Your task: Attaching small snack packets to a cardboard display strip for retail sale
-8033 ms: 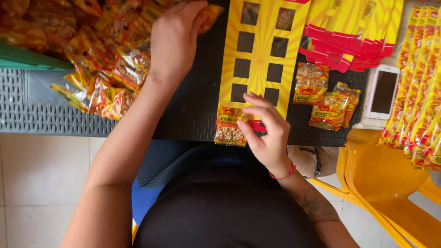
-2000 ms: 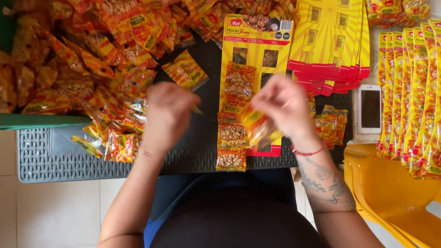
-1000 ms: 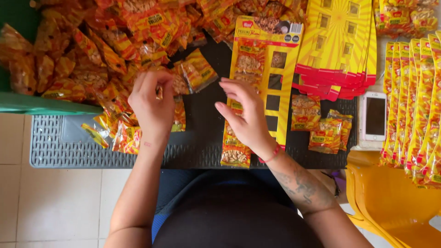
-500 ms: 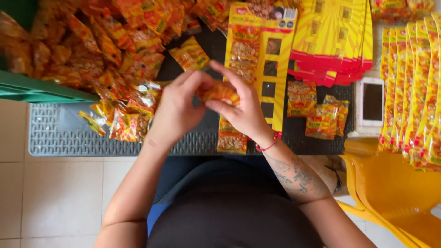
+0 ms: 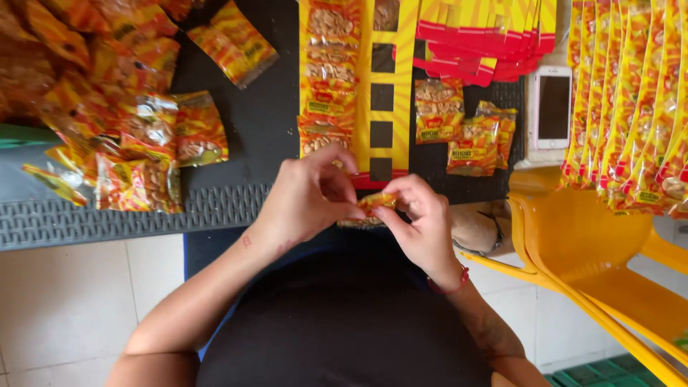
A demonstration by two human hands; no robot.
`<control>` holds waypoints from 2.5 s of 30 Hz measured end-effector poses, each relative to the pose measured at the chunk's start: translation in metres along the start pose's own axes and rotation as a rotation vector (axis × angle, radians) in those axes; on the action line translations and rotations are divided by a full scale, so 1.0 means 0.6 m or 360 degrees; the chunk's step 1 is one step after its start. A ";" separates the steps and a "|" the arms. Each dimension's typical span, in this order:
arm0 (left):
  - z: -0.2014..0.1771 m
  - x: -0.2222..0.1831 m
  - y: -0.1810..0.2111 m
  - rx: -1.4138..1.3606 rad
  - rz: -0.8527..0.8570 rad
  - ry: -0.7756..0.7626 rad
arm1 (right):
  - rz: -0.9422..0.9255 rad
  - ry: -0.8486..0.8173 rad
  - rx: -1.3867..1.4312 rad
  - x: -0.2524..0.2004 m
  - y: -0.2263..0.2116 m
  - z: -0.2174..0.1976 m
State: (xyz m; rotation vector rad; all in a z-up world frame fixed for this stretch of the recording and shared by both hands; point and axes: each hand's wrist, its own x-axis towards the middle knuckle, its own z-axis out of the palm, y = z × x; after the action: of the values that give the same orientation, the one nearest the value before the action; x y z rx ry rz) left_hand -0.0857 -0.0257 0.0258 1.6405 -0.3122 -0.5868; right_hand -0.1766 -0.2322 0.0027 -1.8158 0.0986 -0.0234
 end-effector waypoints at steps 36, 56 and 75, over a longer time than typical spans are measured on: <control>-0.153 0.109 -0.021 0.0324 0.0355 0.0587 | -0.0563 0.0148 -0.0641 0.061 -0.085 0.029; 0.022 0.011 -0.018 -0.0508 0.0310 -0.0304 | -0.0183 0.0262 0.1411 0.072 0.031 -0.122; -0.139 0.025 -0.015 0.0336 0.0254 0.0323 | -0.0477 0.0223 -0.0722 0.197 0.021 0.013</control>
State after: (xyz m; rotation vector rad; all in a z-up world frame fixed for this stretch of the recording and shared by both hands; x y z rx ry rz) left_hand -0.0292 0.0380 0.0197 1.8415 -0.3611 -0.2709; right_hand -0.0590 -0.2374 -0.0159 -2.2673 -0.0772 -0.3665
